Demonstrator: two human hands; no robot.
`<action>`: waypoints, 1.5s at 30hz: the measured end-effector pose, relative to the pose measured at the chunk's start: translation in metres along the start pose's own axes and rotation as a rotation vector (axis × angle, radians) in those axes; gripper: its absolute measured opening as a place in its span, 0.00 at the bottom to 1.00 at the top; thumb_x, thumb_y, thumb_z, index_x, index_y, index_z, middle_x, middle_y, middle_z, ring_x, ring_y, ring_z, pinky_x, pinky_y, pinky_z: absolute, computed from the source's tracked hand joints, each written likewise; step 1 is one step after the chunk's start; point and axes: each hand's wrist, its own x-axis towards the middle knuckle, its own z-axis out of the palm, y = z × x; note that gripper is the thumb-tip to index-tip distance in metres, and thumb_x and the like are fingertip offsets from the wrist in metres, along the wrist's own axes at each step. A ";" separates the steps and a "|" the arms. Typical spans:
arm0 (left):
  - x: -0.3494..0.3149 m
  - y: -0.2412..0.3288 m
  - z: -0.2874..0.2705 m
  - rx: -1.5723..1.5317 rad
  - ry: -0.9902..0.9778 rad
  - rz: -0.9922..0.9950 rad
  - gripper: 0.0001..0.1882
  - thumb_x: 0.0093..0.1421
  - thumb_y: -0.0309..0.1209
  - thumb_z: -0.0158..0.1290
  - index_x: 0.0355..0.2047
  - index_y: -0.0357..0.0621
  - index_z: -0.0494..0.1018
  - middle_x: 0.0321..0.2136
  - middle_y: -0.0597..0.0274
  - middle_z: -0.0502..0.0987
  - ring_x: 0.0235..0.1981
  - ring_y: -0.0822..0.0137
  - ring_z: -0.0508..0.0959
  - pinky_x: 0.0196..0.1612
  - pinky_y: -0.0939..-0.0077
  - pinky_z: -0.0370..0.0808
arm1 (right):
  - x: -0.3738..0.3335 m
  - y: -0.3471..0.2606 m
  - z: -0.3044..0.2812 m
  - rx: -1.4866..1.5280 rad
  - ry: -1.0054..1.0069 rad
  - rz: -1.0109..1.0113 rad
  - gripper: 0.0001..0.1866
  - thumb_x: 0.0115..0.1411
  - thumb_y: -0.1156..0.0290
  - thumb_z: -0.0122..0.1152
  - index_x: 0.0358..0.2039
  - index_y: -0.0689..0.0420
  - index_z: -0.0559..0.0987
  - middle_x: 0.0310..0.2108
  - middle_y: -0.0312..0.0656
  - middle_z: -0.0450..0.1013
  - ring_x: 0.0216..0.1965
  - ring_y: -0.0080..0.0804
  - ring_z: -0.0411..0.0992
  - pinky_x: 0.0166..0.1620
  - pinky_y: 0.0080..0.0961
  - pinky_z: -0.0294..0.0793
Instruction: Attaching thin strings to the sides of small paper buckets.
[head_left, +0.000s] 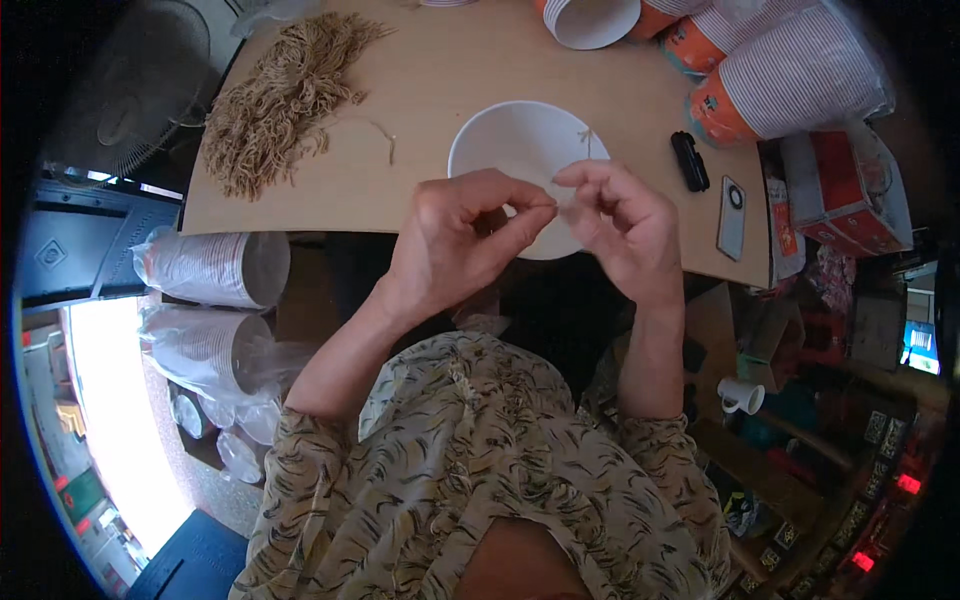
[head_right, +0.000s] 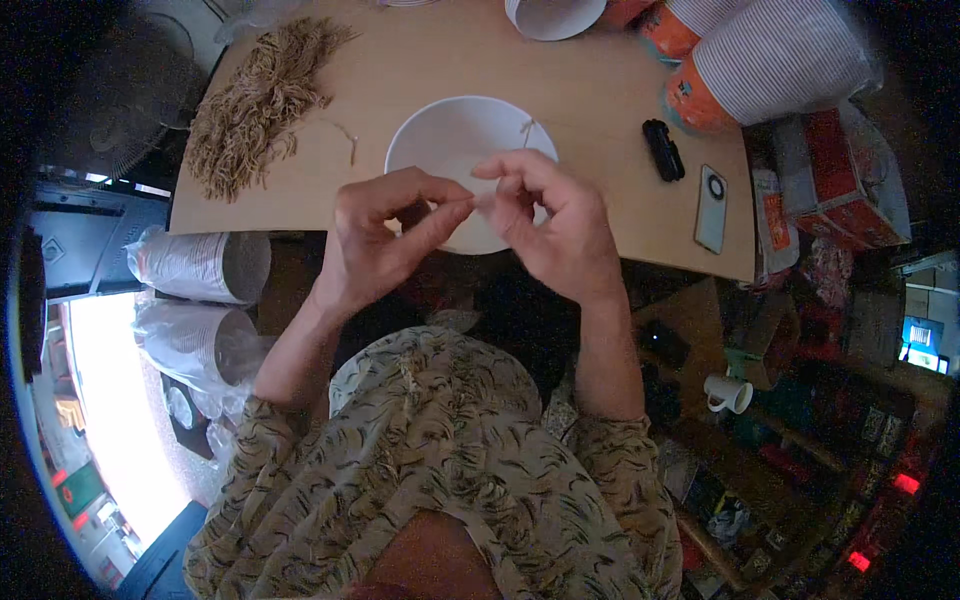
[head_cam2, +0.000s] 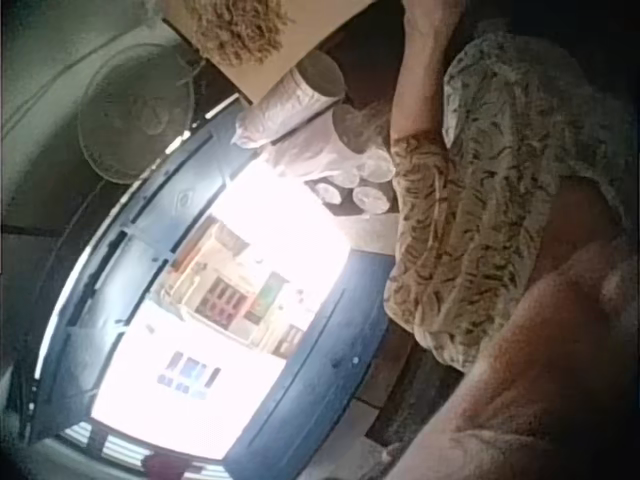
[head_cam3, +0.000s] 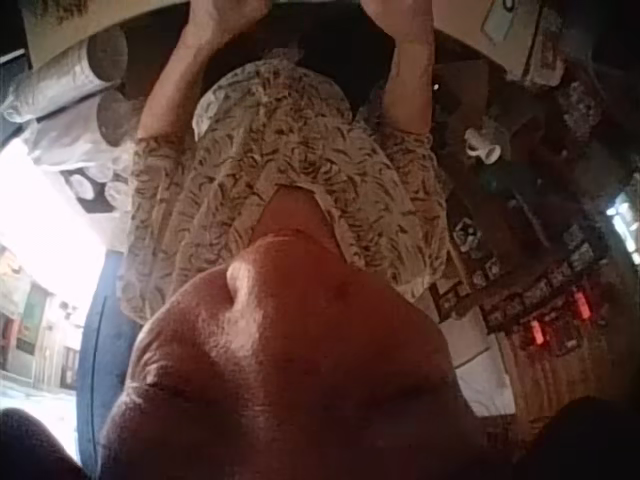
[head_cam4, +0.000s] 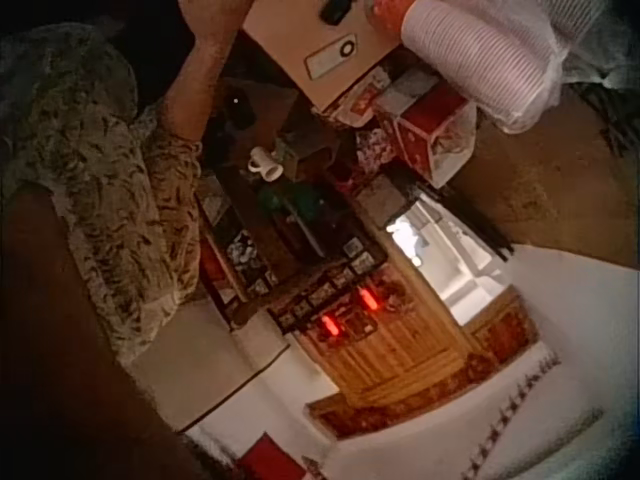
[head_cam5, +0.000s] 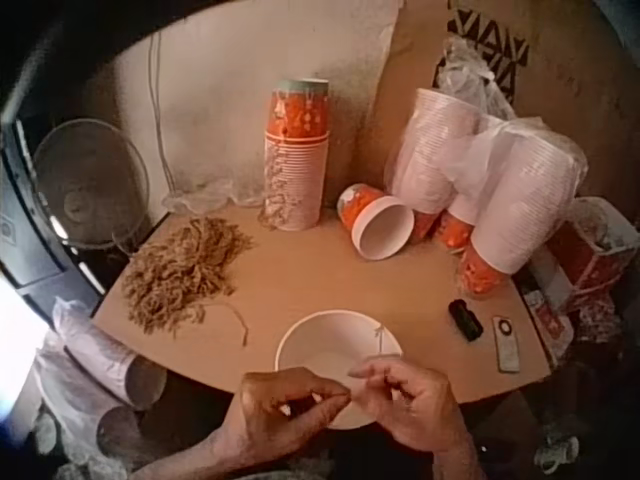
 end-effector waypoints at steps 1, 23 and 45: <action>-0.002 0.000 -0.001 0.000 -0.004 0.004 0.05 0.59 0.24 0.62 0.36 0.38 0.81 0.26 0.64 0.81 0.21 0.78 0.76 0.24 0.83 0.72 | -0.002 0.000 -0.003 -0.090 -0.077 0.006 0.08 0.63 0.71 0.65 0.38 0.63 0.78 0.25 0.30 0.69 0.27 0.15 0.65 0.32 0.16 0.66; -0.012 -0.041 -0.014 0.106 0.014 0.214 0.06 0.58 0.26 0.62 0.34 0.39 0.78 0.35 0.57 0.80 0.46 0.53 0.79 0.49 0.64 0.75 | 0.083 -0.039 -0.002 0.168 -0.148 -0.102 0.18 0.65 0.77 0.58 0.55 0.64 0.76 0.46 0.41 0.77 0.47 0.25 0.74 0.49 0.22 0.74; 0.063 -0.050 -0.053 -1.226 0.268 0.006 0.04 0.71 0.30 0.50 0.44 0.47 0.72 0.46 0.66 0.76 0.53 0.68 0.75 0.66 0.51 0.66 | 0.165 -0.039 -0.023 0.143 0.047 -0.224 0.64 0.46 0.54 0.81 0.73 0.59 0.46 0.69 0.45 0.54 0.69 0.39 0.56 0.70 0.43 0.57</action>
